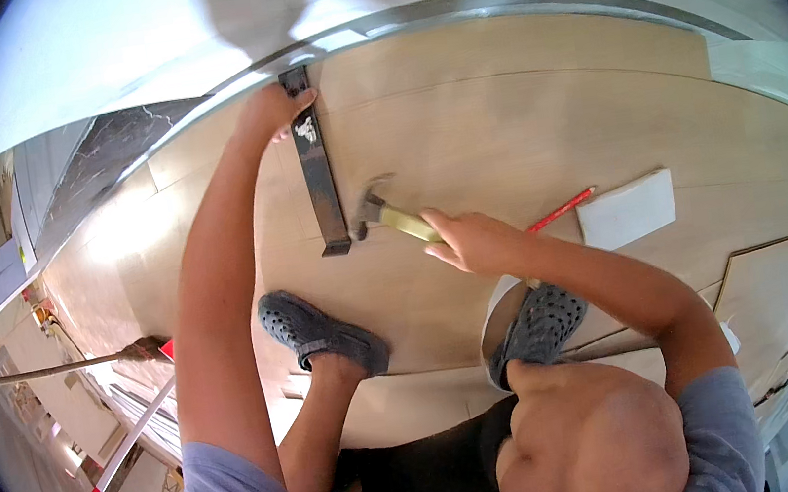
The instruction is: The person aligns floor planks against a wall and uses a pry bar and hammer to tap them into place, then uses a square and pencil to mark another plank for cutting.
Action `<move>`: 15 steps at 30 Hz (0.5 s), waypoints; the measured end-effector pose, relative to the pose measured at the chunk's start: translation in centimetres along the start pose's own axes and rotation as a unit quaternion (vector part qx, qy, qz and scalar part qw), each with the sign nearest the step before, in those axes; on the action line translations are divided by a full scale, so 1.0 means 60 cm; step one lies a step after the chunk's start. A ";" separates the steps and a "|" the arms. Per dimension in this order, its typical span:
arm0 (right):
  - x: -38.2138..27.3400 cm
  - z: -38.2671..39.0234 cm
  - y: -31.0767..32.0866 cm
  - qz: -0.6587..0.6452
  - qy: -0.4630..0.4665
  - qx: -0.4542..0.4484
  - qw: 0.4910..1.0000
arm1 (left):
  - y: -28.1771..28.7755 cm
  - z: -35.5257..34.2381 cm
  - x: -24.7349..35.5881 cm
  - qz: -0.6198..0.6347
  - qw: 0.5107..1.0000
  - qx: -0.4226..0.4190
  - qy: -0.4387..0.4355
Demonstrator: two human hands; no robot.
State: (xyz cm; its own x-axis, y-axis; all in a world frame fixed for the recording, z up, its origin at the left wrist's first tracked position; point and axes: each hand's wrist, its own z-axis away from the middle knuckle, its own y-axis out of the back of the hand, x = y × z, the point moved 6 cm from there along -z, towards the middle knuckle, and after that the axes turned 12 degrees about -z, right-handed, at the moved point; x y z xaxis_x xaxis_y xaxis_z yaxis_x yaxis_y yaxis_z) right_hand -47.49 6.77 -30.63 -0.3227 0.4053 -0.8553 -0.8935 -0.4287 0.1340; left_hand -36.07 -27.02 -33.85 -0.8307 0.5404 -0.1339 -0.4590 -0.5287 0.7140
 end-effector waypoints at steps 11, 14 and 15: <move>-0.054 -0.083 -0.006 -0.040 0.007 -0.100 0.994 | -0.008 -0.032 -0.012 0.021 0.994 -0.102 -0.024; -0.083 -0.081 -0.008 -0.108 0.018 0.076 0.991 | 0.004 -0.027 -0.019 0.044 0.997 -0.063 -0.031; -0.085 -0.075 -0.002 -0.135 0.012 0.153 0.979 | 0.013 -0.027 -0.009 0.036 0.997 -0.069 -0.030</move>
State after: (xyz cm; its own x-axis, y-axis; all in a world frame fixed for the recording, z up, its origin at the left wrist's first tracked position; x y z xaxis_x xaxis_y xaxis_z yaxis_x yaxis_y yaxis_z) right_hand -44.32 1.12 -28.57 -0.0575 0.4507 -0.8908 -0.9981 -0.0443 0.0420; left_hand -36.48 -28.81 -34.32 -0.8445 0.5340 -0.0407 -0.4408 -0.6500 0.6191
